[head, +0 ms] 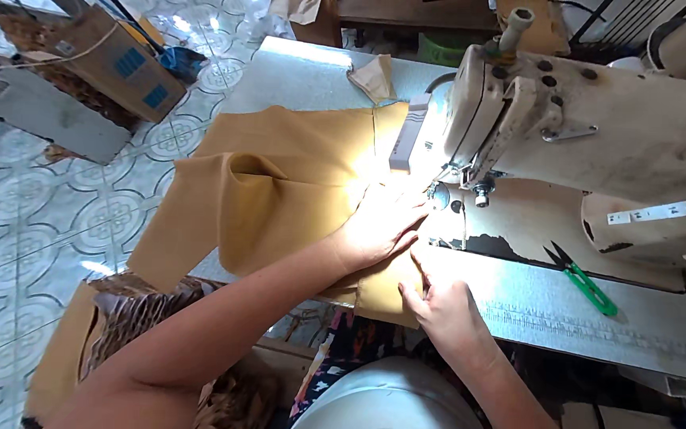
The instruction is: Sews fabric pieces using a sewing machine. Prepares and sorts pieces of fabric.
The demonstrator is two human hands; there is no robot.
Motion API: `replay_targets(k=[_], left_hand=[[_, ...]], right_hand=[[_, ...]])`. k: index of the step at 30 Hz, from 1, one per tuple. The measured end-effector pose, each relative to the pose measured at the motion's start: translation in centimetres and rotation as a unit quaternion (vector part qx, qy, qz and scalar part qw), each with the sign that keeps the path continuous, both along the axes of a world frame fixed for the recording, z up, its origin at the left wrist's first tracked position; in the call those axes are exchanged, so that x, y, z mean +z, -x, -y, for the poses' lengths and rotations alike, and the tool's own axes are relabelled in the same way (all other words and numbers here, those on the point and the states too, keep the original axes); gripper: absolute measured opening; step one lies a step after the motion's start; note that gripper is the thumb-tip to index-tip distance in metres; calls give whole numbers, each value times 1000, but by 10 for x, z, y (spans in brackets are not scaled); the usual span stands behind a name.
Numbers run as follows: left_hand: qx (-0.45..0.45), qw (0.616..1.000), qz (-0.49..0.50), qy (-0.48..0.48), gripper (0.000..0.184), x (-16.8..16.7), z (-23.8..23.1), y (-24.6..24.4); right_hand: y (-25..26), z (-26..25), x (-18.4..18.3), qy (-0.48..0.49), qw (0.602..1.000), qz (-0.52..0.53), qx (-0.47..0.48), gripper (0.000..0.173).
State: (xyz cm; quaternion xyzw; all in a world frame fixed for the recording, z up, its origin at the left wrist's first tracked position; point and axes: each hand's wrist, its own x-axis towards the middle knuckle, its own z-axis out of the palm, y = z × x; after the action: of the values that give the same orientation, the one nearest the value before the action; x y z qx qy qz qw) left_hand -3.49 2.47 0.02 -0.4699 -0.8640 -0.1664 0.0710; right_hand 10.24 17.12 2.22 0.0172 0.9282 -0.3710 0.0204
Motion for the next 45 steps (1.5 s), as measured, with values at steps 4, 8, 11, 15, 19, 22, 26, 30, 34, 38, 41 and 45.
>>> replay_targets(k=[4, 8, 11, 15, 19, 22, 26, 30, 34, 38, 41, 45], left_hand=[[2, 1000, 2, -3, 45, 0, -1, 2], [1, 1000, -4, -1, 46, 2, -1, 3], [-3, 1000, -13, -15, 45, 0, -1, 4], [-2, 1000, -8, -19, 44, 0, -1, 5], [-2, 1000, -11, -12, 44, 0, -1, 7], [-1, 1000, -14, -2, 45, 1, -1, 9], [-3, 1000, -22, -14, 44, 0, -1, 9], [0, 1000, -25, -10, 44, -1, -2, 11], [-8, 999, -36, 0, 43, 0, -4, 16], [-23, 998, -57, -20, 33, 2, -4, 15], [-19, 999, -38, -23, 26, 11, -5, -2], [6, 998, -5, -57, 30, 1, 2, -26]], right_hand=[[1, -1, 0, -3, 1000, -8, -1, 49], [4, -2, 2, 6, 1000, 6, -1, 50], [4, -3, -1, 16, 1000, -13, 2, 48], [5, -3, -2, 21, 1000, -16, 3, 48], [7, -3, -1, 25, 1000, -2, -2, 49], [9, -3, -2, 15, 1000, -6, -2, 48], [9, -3, -2, 11, 1000, -4, -2, 49], [11, -3, -2, 18, 1000, -13, -8, 47], [18, -3, 1, 9, 1000, -11, -16, 46], [21, -5, -3, 36, 999, -12, -28, 46], [15, -6, -2, 33, 999, -7, -21, 47], [1, -5, -2, 27, 999, -13, -17, 48]])
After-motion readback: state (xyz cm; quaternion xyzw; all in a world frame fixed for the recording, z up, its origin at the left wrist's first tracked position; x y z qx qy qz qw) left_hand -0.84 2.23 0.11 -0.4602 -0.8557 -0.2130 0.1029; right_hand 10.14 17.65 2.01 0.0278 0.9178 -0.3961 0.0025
